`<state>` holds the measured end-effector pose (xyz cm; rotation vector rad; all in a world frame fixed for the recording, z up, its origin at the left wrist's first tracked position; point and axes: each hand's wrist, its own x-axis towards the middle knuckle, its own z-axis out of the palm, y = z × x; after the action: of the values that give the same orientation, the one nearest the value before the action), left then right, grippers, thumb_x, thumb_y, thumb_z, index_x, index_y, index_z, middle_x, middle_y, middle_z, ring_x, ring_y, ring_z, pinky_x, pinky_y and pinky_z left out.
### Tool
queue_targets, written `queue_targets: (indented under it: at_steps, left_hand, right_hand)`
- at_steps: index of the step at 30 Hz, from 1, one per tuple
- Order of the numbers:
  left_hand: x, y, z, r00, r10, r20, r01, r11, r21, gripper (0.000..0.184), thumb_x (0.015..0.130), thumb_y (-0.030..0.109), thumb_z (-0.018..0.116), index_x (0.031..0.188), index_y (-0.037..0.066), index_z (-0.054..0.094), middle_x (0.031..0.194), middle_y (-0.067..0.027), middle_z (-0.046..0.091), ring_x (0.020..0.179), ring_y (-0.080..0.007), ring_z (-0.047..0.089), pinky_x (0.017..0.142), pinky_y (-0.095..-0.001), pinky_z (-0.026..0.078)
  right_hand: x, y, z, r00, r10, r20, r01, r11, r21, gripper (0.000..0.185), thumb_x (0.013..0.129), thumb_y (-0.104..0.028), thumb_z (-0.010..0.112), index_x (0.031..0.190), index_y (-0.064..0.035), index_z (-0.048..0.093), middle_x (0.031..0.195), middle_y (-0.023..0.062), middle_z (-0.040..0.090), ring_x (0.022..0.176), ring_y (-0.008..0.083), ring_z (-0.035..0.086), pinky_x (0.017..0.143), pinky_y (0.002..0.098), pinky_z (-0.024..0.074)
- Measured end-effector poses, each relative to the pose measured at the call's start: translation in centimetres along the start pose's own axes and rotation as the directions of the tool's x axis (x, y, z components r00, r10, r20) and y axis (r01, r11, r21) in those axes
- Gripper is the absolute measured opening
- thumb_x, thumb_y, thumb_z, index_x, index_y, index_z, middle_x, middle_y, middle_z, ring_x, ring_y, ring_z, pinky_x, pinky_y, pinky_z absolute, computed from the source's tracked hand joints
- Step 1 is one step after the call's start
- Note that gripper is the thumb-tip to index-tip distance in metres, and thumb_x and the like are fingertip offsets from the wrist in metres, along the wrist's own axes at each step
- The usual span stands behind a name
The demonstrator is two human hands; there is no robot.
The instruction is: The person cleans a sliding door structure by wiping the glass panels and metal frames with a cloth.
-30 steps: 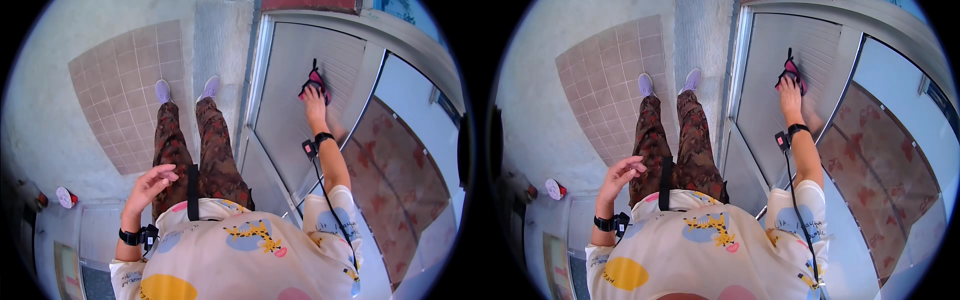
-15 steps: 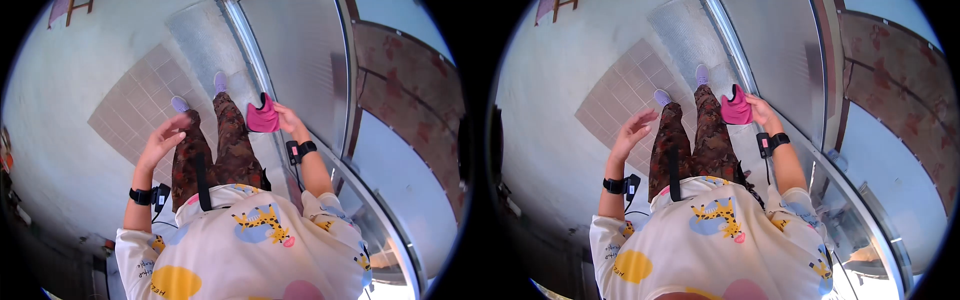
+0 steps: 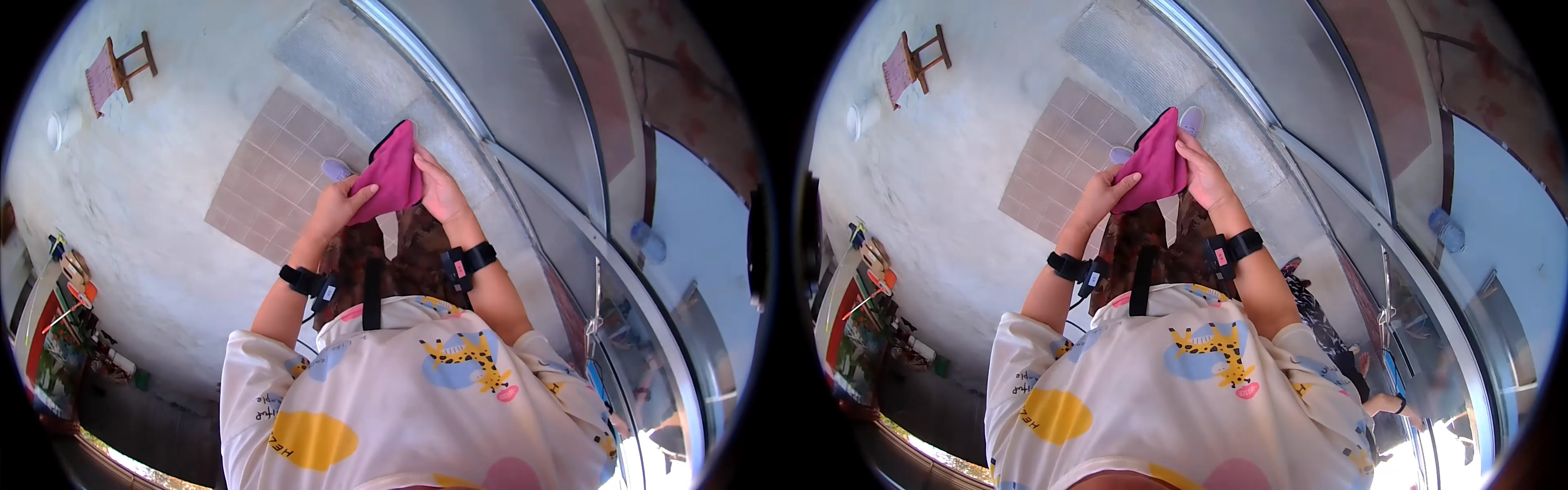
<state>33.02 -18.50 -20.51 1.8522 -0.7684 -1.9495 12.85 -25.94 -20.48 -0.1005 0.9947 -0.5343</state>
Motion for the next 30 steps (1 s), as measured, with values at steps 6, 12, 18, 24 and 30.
queue_targets:
  at_steps: [6,12,18,24,30]
  left_hand:
    - [0.6,1.6,0.2,0.991,-0.093,-0.091,0.048,0.911,-0.409,0.039,0.092,0.036,0.063,0.108,0.002,0.068,0.086,-0.0028,0.068,0.075,-0.0072,0.060,0.068,-0.0245,0.048]
    - [1.5,1.0,0.8,0.994,-0.050,0.099,0.071,0.975,-0.213,0.038,0.095,0.032,0.060,0.117,0.001,0.063,0.098,-0.0023,0.067,0.087,-0.0076,0.060,0.079,-0.0224,0.048]
    - [2.9,0.8,1.0,0.949,-0.031,0.314,0.128,0.947,-0.293,0.046,0.094,0.030,0.061,0.131,0.004,0.053,0.112,-0.0023,0.062,0.099,-0.0084,0.056,0.085,-0.0236,0.046]
    - [4.3,0.1,0.5,0.845,-0.071,0.531,0.220,0.949,-0.224,0.071,0.089,0.028,0.068,0.146,0.007,0.032,0.128,-0.0073,0.052,0.112,-0.0143,0.051,0.095,-0.0292,0.042]
    - [6.9,-1.0,1.5,0.817,-0.085,0.570,0.046,0.995,0.083,0.082,0.080,0.032,0.074,0.146,0.007,0.031,0.137,-0.0143,0.047,0.121,-0.0210,0.049,0.099,-0.0330,0.041]
  right_hand:
    - [1.8,-1.2,-2.9,0.984,0.065,-0.165,-0.123,0.921,-0.369,0.053,0.099,-0.026,0.048,0.145,-0.0054,0.034,0.145,0.0106,0.041,0.134,0.0215,0.038,0.110,0.0330,0.0289]
    - [1.8,-0.4,-2.2,0.995,0.058,0.077,-0.003,0.820,-0.572,0.053,0.100,-0.040,0.042,0.141,-0.0062,0.043,0.141,0.0073,0.046,0.131,0.0164,0.041,0.110,0.0329,0.0275]
    - [2.0,7.6,-3.7,0.993,0.114,0.013,-0.114,0.993,0.013,0.066,0.097,-0.059,0.036,0.141,-0.0095,0.042,0.140,0.0065,0.046,0.131,0.0188,0.039,0.111,0.0375,0.0262]
    - [2.8,11.0,-2.6,0.997,-0.014,-0.070,0.035,0.953,0.302,0.065,0.098,-0.056,0.035,0.140,-0.0077,0.040,0.137,0.0071,0.048,0.128,0.0203,0.043,0.109,0.0369,0.0308]
    - [3.6,13.8,-7.2,0.993,0.054,-0.104,-0.005,0.908,0.419,0.061,0.098,-0.054,0.037,0.137,-0.0074,0.042,0.134,0.0068,0.050,0.125,0.0196,0.047,0.106,0.0358,0.0352]
